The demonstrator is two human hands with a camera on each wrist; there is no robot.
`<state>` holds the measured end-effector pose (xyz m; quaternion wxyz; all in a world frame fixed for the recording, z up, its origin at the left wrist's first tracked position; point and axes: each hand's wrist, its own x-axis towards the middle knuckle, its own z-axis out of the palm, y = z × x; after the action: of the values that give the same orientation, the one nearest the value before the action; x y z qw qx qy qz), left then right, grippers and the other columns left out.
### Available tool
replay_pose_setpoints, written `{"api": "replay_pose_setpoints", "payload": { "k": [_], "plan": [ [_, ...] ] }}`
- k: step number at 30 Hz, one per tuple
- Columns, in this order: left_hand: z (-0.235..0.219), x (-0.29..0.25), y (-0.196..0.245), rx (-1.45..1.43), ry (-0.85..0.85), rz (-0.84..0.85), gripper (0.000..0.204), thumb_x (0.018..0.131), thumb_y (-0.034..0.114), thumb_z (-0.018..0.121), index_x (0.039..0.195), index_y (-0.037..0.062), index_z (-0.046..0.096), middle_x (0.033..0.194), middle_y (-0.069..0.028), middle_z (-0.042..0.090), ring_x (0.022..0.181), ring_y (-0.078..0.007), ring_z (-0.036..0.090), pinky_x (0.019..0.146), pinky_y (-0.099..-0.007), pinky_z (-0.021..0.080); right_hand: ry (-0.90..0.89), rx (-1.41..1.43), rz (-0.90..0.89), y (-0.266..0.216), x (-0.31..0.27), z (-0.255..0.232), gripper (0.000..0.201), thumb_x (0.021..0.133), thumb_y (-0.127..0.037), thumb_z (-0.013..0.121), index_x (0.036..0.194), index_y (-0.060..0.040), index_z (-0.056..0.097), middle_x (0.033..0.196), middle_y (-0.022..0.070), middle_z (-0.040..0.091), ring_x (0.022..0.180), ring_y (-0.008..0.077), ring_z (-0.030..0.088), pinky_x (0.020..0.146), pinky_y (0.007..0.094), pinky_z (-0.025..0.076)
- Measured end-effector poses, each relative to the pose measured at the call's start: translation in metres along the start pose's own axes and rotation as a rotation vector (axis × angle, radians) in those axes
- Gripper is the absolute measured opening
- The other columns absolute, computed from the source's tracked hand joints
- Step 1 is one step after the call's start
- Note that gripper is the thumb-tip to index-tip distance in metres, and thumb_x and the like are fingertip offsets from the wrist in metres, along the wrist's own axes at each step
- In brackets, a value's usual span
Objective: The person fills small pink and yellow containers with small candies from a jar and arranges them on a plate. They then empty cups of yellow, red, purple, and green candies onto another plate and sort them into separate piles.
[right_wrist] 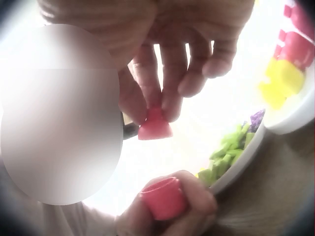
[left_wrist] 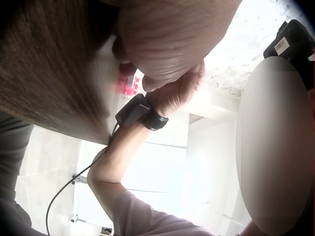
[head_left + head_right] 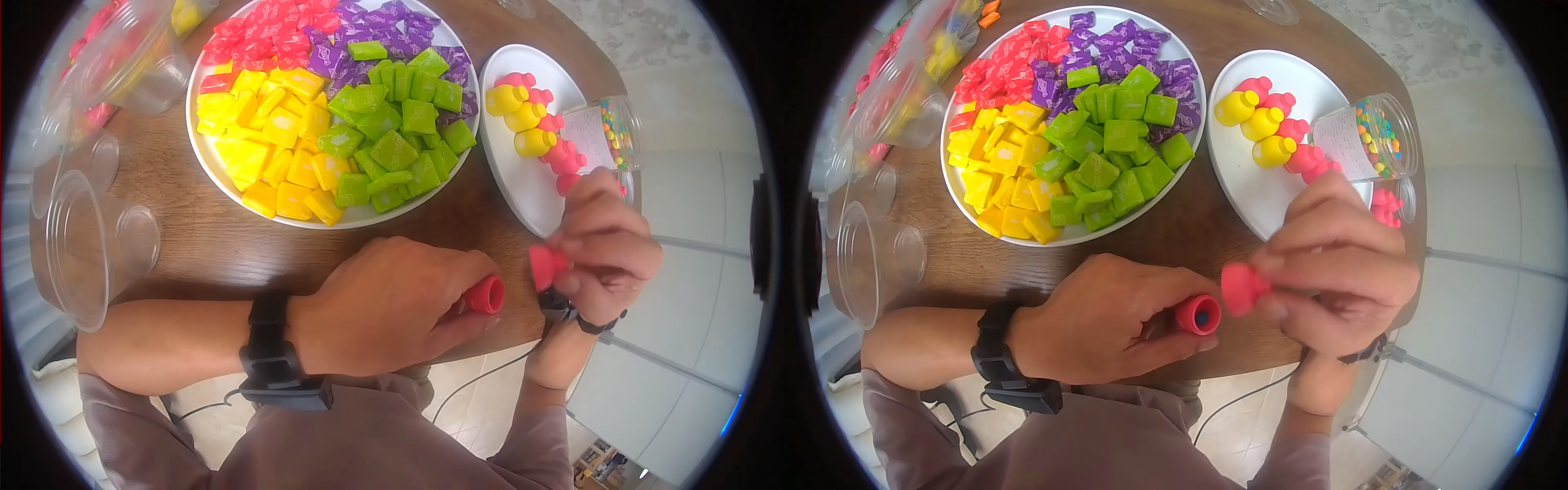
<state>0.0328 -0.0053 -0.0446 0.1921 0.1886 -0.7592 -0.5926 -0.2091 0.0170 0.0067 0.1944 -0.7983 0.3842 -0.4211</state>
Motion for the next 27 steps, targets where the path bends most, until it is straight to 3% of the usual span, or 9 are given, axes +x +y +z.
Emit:
{"api": "replay_pose_setpoints", "payload": {
  "k": [2, 4, 9, 19, 27],
  "plan": [
    [0.000, 0.000, -0.001, -0.011, -0.001, -0.015, 0.022, 0.093, 0.024, 0.067, 0.099, 0.0038, 0.061, 0.080, -0.0195, 0.068, 0.075, -0.0410, 0.066, 0.067, -0.0504, 0.050, -0.057, 0.177, -0.049, 0.001, -0.001, 0.001, 0.031, 0.055, -0.011, 0.085, 0.083, 0.0002, 0.078, 0.078, 0.0108, 0.071, 0.072, 0.0251, 0.056, 0.062, 0.0324, 0.042],
    [0.003, -0.001, -0.005, 0.012, 0.043, 0.004, 0.031, 0.091, 0.024, 0.074, 0.115, 0.0069, 0.065, 0.079, -0.0116, 0.067, 0.063, -0.0284, 0.066, 0.058, -0.0375, 0.050, -0.063, 0.194, -0.034, -0.001, 0.001, 0.004, 0.028, 0.055, -0.010, 0.084, 0.080, 0.0004, 0.077, 0.075, 0.0109, 0.071, 0.070, 0.0245, 0.056, 0.059, 0.0326, 0.041],
    [0.005, -0.001, -0.007, 0.031, 0.046, 0.008, 0.033, 0.091, 0.026, 0.075, 0.115, 0.0059, 0.063, 0.078, -0.0123, 0.067, 0.064, -0.0297, 0.066, 0.058, -0.0384, 0.049, -0.176, 0.203, 0.041, -0.002, 0.003, 0.012, 0.027, 0.053, -0.003, 0.081, 0.080, 0.0010, 0.076, 0.079, 0.0119, 0.071, 0.069, 0.0246, 0.058, 0.059, 0.0317, 0.044],
    [0.006, -0.001, -0.008, 0.049, 0.067, 0.032, 0.033, 0.092, 0.028, 0.075, 0.112, 0.0049, 0.063, 0.077, -0.0132, 0.067, 0.063, -0.0320, 0.065, 0.057, -0.0398, 0.049, -0.174, 0.253, 0.050, 0.000, -0.001, 0.013, 0.029, 0.054, 0.007, 0.077, 0.083, 0.0027, 0.077, 0.082, 0.0155, 0.071, 0.070, 0.0250, 0.061, 0.060, 0.0307, 0.047],
    [0.005, 0.000, -0.009, 0.071, 0.049, 0.034, 0.030, 0.091, 0.026, 0.075, 0.109, 0.0054, 0.063, 0.078, -0.0122, 0.067, 0.064, -0.0316, 0.066, 0.058, -0.0402, 0.050, -0.258, 0.294, 0.216, -0.002, -0.001, 0.009, 0.025, 0.062, 0.003, 0.087, 0.085, 0.0039, 0.076, 0.070, 0.0101, 0.063, 0.064, 0.0202, 0.057, 0.053, 0.0309, 0.040]
  ]
}}
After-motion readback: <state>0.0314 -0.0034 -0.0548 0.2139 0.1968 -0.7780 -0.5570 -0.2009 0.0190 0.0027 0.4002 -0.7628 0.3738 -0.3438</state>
